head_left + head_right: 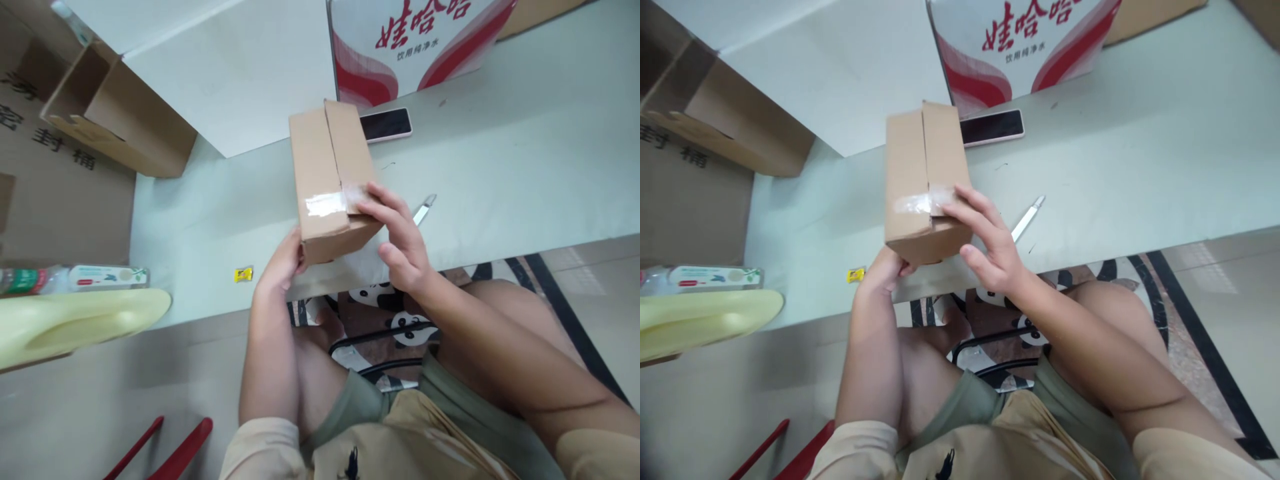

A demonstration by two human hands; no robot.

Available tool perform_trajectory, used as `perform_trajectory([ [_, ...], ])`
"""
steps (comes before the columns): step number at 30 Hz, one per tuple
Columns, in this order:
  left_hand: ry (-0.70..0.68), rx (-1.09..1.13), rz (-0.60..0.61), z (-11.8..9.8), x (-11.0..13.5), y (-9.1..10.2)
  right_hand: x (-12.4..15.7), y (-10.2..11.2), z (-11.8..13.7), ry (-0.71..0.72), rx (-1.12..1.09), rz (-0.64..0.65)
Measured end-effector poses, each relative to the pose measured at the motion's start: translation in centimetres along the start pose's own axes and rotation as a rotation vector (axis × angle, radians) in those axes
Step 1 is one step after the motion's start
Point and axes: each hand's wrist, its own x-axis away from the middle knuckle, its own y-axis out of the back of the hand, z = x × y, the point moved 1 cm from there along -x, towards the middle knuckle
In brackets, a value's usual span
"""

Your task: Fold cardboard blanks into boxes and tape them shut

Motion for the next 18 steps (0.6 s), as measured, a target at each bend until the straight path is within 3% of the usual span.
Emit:
perform_trajectory([
  [3, -0.033, -0.181, 0.139, 0.5, -0.6, 0.0, 0.1, 0.2, -0.4, 0.002, 0.059, -0.053],
  [5, -0.170, -0.257, 0.034, 0.8, -1.2, 0.5, 0.2, 0.2, -0.8, 0.005, 0.108, -0.040],
  [7, -0.424, -0.252, -0.219, 0.7, -1.4, 1.3, 0.2, 0.1, -0.9, 0.017, 0.151, -0.010],
  [9, -0.762, -0.204, -0.436, 0.0, -1.0, 1.9, 0.1, -0.1, -0.8, 0.042, 0.177, 0.043],
  [11, -1.134, -0.189, -0.466, -1.1, 0.1, 1.9, 0.0, -0.2, -0.5, 0.065, 0.182, 0.119],
  [13, -1.383, -0.240, -0.350, -2.2, 1.2, 1.5, 0.0, -0.3, -0.1, 0.068, 0.169, 0.199],
  [15, -1.398, -0.424, -0.266, -2.8, 1.8, 0.9, 0.1, -0.3, 0.1, 0.048, 0.166, 0.243],
  [18, -1.303, -0.597, -0.286, -2.6, 1.7, 0.3, 0.4, -0.2, 0.2, -0.014, 0.205, 0.225],
])
